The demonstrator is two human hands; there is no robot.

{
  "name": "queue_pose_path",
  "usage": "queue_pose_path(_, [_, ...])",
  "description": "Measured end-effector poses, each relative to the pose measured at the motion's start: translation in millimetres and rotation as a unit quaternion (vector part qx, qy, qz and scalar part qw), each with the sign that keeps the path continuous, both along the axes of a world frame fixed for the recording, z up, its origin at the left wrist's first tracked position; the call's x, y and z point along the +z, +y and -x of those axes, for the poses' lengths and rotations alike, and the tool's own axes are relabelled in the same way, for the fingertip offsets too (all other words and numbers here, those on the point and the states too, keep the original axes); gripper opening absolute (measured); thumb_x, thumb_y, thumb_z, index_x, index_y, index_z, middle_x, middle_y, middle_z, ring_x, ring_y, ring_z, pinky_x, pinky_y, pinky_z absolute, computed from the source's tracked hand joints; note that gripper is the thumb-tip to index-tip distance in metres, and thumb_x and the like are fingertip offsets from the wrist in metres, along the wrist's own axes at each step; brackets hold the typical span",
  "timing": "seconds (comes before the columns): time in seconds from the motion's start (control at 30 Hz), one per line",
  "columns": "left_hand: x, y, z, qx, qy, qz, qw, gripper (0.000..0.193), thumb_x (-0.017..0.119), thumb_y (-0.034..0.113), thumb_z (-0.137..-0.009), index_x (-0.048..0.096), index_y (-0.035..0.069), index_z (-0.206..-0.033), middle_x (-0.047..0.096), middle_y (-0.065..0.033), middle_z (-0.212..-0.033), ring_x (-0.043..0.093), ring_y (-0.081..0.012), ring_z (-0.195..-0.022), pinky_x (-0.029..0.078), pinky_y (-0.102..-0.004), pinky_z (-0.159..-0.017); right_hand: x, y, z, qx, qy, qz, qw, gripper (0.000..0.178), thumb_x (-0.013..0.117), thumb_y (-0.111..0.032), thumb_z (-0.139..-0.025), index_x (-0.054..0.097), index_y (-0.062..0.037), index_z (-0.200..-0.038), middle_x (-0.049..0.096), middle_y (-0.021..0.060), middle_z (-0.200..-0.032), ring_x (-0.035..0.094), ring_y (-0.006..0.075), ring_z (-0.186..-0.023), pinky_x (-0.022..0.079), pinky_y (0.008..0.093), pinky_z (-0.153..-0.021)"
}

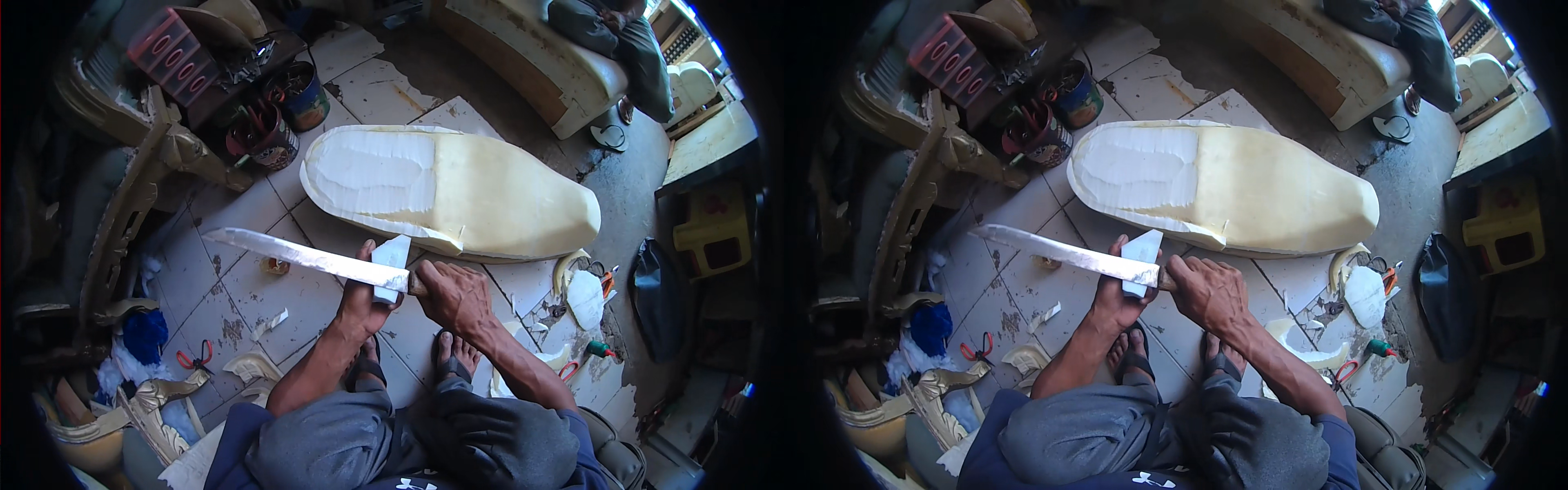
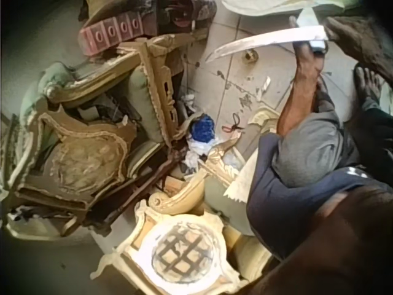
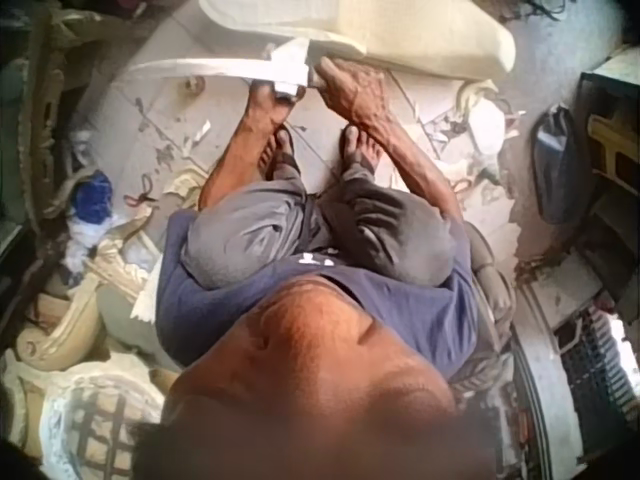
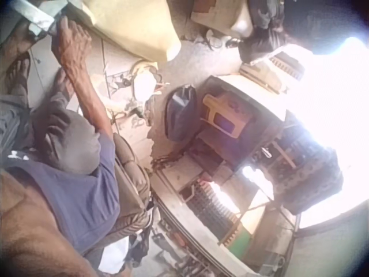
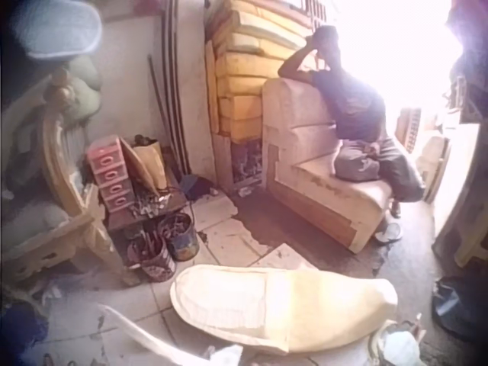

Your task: The person trims and shapes foam for a motorcycle seat using a large knife, then applies adhesive from a bottle to attach a small foam piece.

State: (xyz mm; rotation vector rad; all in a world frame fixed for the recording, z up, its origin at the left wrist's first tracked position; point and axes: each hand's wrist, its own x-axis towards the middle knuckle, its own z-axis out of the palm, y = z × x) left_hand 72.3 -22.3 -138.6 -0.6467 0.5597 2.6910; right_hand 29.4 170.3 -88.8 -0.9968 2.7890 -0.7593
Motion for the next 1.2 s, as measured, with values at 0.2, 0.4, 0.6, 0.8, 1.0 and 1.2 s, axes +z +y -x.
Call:
queue_pose_path(0.2, [7,-42,-10,0.049,0.000,-0.098,0.994,0.060,0.047,0.057,-0.105,0.056,0.004,-0.133,0.071,-0.0157,-0.110,0.067,-0.0269,-0.061,0.049,-0.0330,-0.040,-21,48,-4,-0.027,0.028,-0.038,0.999,0.011,0.062,-0.009,-0.085,0.055,-0.0116,-0.092,0.062,0.0095,-0.077,0.068,0.0321,-0.076,0.052,0.0470,-0.065])
queue_pose_path(0.4, [48,-94,3,0.080,-0.007,0.137,0.987,0.071,0.048,0.064,-0.102,0.062,-0.002,-0.123,0.067,-0.0089,-0.077,0.061,-0.0174,-0.050,0.045,-0.0270,-0.038,-7,154,-3,-0.168,0.009,-0.030,0.985,0.023,0.078,-0.016,-0.087,0.068,-0.0082,-0.107,0.070,0.0143,-0.086,0.069,0.0323,-0.075,0.055,0.0429,-0.065])
queue_pose_path(0.6, [25,-45,10,-0.010,0.040,0.105,0.994,0.071,0.048,0.066,-0.102,0.060,0.002,-0.129,0.070,-0.0071,-0.089,0.067,-0.0154,-0.061,0.050,-0.0253,-0.044,47,19,-3,-0.018,-0.425,0.227,0.876,0.040,0.062,-0.039,-0.104,0.058,-0.0016,-0.119,0.064,0.0075,-0.077,0.063,0.0162,-0.065,0.052,0.0334,-0.062])
queue_pose_path(0.8, [9,-38,13,0.014,0.013,0.138,0.990,0.064,0.048,0.061,-0.104,0.058,0.005,-0.135,0.072,-0.0103,-0.109,0.070,-0.0146,-0.068,0.052,-0.0270,-0.046,53,-22,5,-0.019,-0.511,0.135,0.848,0.060,0.044,-0.057,-0.107,0.062,-0.0004,-0.098,0.057,0.0067,-0.061,0.058,0.0172,-0.055,0.048,0.0373,-0.055])
queue_pose_path(1.0, [27,-71,-4,0.038,0.038,0.059,0.997,0.064,0.056,0.057,-0.102,0.054,0.003,-0.137,0.072,-0.0162,-0.110,0.065,-0.0200,-0.054,0.053,-0.0288,-0.041,32,25,-1,-0.034,-0.395,-0.019,0.918,0.046,0.048,-0.042,-0.107,0.060,0.0003,-0.094,0.058,0.0085,-0.063,0.057,0.0172,-0.057,0.047,0.0364,-0.058])
queue_pose_path(1.2, [27,-102,-4,0.066,-0.003,0.191,0.979,0.060,0.052,0.060,-0.102,0.063,0.006,-0.127,0.073,-0.0084,-0.097,0.067,-0.0144,-0.062,0.054,-0.0280,-0.041,24,122,-10,-0.284,-0.464,0.110,0.832,0.049,0.050,-0.047,-0.105,0.061,-0.0023,-0.088,0.053,0.0017,-0.060,0.054,0.0095,-0.053,0.043,0.0297,-0.046])
